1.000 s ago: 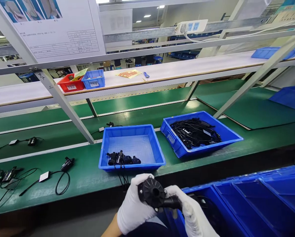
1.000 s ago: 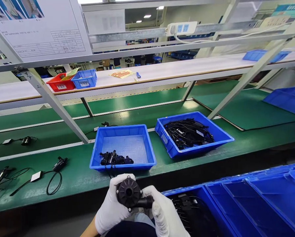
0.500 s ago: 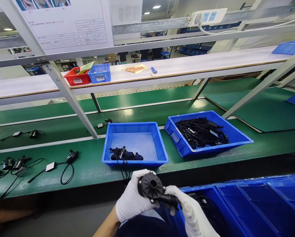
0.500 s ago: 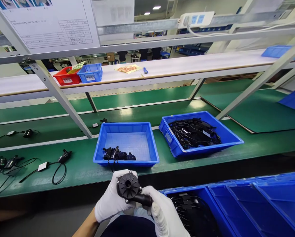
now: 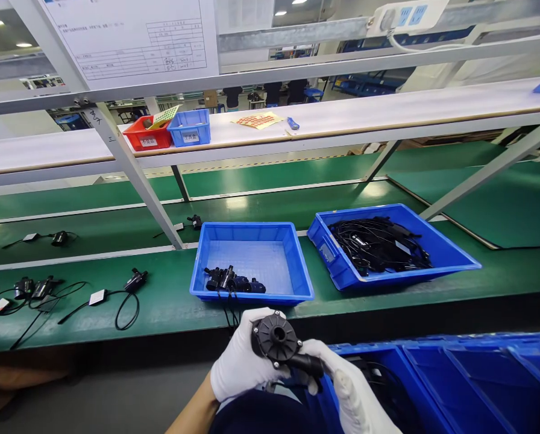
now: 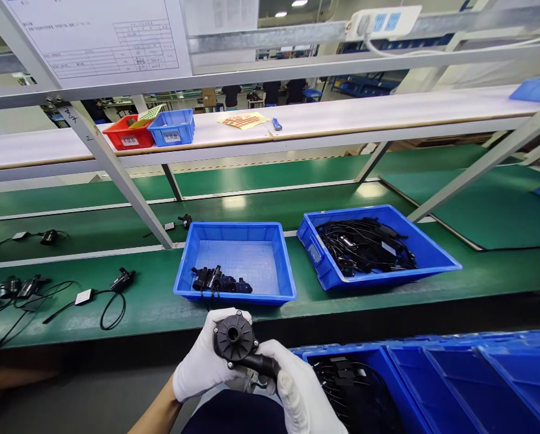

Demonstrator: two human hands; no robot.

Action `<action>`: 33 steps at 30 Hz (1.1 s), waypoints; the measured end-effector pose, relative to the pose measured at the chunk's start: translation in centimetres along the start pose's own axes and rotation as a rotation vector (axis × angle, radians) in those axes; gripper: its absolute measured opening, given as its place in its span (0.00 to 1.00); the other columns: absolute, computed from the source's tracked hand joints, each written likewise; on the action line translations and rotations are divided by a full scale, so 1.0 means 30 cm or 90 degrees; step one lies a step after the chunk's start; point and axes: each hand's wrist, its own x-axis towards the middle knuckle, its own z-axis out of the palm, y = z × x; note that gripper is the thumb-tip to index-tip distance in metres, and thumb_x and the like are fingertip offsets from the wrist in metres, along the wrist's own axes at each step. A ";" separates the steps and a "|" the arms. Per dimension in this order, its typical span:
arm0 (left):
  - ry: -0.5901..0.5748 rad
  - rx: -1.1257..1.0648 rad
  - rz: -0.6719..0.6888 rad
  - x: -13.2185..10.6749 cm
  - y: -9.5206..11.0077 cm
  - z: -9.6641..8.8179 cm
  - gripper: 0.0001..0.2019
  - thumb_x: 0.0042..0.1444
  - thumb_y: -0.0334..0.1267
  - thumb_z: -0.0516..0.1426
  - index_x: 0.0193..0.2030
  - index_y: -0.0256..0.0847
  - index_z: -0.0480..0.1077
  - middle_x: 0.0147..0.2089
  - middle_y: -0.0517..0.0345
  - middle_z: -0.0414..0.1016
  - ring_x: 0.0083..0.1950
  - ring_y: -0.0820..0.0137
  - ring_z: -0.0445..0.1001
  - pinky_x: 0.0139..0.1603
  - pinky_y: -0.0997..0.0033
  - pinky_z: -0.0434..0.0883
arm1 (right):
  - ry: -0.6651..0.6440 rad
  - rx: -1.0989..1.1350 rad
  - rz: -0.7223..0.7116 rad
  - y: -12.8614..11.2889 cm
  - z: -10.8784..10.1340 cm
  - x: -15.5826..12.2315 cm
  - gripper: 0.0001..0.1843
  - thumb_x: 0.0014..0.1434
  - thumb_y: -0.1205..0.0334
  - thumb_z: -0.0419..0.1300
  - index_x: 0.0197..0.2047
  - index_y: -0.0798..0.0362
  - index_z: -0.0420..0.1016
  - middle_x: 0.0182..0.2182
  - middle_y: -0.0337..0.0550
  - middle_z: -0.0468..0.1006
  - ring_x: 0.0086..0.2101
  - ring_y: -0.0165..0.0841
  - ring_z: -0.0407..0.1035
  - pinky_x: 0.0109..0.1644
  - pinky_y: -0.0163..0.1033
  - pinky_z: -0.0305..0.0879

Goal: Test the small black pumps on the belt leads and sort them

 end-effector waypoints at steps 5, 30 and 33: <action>0.003 0.021 -0.009 -0.001 0.008 -0.008 0.40 0.40 0.30 0.75 0.58 0.44 0.63 0.57 0.49 0.74 0.53 0.58 0.76 0.59 0.56 0.71 | -0.006 -0.029 0.005 0.022 -0.005 0.010 0.44 0.65 0.21 0.35 0.42 0.47 0.79 0.31 0.43 0.76 0.31 0.37 0.70 0.37 0.38 0.71; 0.030 -0.017 -0.071 0.027 -0.002 0.012 0.40 0.38 0.32 0.76 0.57 0.43 0.65 0.57 0.49 0.75 0.52 0.59 0.77 0.58 0.57 0.72 | 0.028 -0.047 0.031 0.082 -0.015 0.027 0.38 0.67 0.25 0.43 0.46 0.49 0.78 0.33 0.44 0.80 0.32 0.38 0.74 0.39 0.39 0.73; 0.054 -0.001 -0.097 0.021 0.030 0.025 0.40 0.38 0.33 0.77 0.59 0.44 0.67 0.55 0.51 0.77 0.52 0.59 0.77 0.56 0.59 0.73 | 0.097 -0.008 0.096 0.071 0.006 0.047 0.32 0.63 0.26 0.54 0.37 0.50 0.75 0.25 0.40 0.75 0.27 0.35 0.70 0.35 0.38 0.71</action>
